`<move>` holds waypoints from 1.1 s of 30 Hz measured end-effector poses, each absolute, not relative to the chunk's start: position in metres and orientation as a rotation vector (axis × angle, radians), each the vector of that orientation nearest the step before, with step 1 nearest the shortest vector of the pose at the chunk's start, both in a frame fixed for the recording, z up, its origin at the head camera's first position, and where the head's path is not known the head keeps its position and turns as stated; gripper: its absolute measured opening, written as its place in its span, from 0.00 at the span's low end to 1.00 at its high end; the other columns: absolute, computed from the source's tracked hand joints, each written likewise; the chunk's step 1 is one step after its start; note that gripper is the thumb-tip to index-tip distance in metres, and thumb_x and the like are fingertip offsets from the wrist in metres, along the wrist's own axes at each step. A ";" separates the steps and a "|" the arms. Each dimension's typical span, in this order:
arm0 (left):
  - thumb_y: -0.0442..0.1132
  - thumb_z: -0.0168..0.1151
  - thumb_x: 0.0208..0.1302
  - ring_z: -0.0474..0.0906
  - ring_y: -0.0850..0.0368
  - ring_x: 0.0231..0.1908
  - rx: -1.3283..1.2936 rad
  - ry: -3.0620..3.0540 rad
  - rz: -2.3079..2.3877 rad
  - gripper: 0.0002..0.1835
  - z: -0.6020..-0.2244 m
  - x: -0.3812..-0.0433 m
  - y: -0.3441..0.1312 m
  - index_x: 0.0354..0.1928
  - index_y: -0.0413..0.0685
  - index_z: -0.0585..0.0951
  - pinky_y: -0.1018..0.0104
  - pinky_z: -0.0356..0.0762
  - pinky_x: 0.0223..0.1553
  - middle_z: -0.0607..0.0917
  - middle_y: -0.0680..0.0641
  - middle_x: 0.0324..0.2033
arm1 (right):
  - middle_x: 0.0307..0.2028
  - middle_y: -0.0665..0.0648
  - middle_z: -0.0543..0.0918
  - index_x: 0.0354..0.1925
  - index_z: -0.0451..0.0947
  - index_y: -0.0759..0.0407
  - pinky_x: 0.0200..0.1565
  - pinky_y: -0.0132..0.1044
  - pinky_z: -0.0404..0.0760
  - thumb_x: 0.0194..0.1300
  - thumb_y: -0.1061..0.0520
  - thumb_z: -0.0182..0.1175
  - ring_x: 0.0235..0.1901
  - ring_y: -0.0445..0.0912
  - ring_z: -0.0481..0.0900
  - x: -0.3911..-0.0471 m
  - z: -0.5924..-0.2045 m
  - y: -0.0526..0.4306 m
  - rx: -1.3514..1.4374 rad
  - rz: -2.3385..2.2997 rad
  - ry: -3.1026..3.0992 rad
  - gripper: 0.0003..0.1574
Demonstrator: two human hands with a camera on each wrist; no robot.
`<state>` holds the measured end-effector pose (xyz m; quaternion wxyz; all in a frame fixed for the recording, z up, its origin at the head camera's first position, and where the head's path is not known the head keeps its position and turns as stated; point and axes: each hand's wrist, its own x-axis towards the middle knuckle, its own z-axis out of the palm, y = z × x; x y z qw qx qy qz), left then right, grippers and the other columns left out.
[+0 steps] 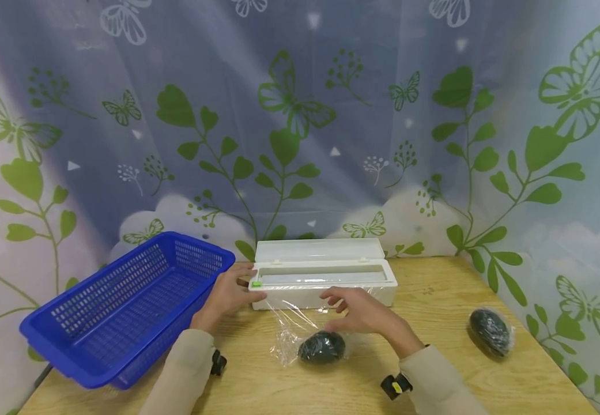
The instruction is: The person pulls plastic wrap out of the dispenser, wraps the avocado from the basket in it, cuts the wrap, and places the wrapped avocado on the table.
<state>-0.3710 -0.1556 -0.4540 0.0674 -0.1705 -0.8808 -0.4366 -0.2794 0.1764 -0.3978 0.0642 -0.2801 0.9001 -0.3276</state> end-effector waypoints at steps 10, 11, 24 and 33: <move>0.45 0.84 0.50 0.87 0.42 0.48 -0.515 -2.653 -1.333 0.36 -0.456 -0.373 -0.158 0.61 0.37 0.83 0.60 0.89 0.44 0.77 0.41 0.70 | 0.59 0.65 0.84 0.64 0.77 0.65 0.50 0.43 0.87 0.66 0.58 0.71 0.53 0.60 0.85 -0.310 -0.380 0.150 -1.109 -0.782 2.781 0.30; 0.45 0.84 0.50 0.87 0.43 0.48 -0.511 -2.655 -1.334 0.36 -0.456 -0.373 -0.158 0.60 0.37 0.83 0.60 0.89 0.43 0.77 0.41 0.70 | 0.60 0.64 0.83 0.64 0.77 0.65 0.51 0.45 0.87 0.67 0.58 0.70 0.54 0.59 0.85 -0.314 -0.380 0.146 -1.150 -0.751 2.788 0.30; 0.43 0.82 0.53 0.89 0.40 0.46 -0.588 -2.642 -1.327 0.34 -0.458 -0.376 -0.159 0.61 0.36 0.82 0.59 0.90 0.40 0.78 0.37 0.68 | 0.76 0.54 0.69 0.77 0.64 0.54 0.73 0.56 0.70 0.77 0.43 0.57 0.75 0.55 0.67 -0.357 -0.395 0.102 -1.613 -0.030 2.834 0.38; 0.46 0.82 0.53 0.89 0.41 0.45 -0.615 -2.645 -1.256 0.37 -0.457 -0.377 -0.162 0.63 0.37 0.81 0.58 0.90 0.40 0.79 0.36 0.66 | 0.80 0.49 0.61 0.82 0.54 0.45 0.76 0.58 0.64 0.82 0.37 0.41 0.82 0.52 0.52 -0.372 -0.403 0.085 -1.660 0.278 2.795 0.38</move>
